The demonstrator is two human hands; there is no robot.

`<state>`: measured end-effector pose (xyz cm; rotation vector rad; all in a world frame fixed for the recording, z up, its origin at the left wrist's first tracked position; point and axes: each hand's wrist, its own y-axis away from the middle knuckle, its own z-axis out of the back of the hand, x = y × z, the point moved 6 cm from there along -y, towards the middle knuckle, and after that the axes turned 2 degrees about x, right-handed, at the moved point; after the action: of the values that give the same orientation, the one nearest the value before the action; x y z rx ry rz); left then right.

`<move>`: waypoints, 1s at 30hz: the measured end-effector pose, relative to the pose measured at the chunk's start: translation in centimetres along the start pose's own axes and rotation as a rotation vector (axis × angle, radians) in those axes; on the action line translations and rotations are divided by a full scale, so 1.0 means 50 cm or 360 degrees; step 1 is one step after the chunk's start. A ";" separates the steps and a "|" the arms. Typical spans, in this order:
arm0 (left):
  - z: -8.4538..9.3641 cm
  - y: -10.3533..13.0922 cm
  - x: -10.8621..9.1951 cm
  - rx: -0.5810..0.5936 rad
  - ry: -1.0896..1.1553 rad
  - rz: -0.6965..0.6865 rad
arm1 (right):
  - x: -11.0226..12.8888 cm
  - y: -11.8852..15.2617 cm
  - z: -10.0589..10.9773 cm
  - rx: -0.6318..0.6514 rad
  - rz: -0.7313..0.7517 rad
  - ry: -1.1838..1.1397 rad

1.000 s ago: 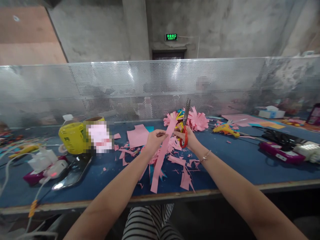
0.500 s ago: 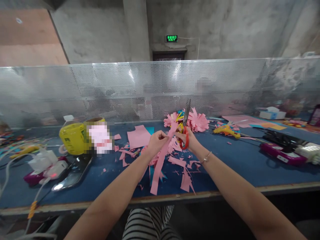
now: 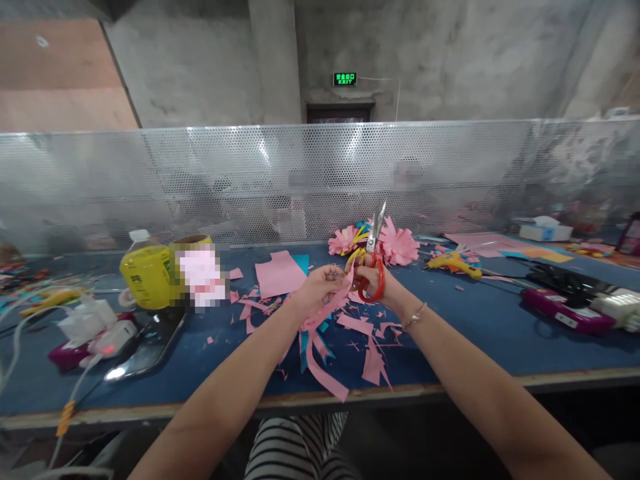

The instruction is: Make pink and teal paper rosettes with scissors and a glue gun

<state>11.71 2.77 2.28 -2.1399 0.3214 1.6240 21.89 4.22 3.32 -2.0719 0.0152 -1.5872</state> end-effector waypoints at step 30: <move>0.069 0.036 -0.110 -0.0827 -0.0888 -0.0841 | -0.025 0.045 -0.067 0.0101 -0.0290 0.0770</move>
<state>6.40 2.40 6.43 -1.7422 -0.8418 1.9940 19.15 1.33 1.89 -1.6345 -0.0529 -2.1368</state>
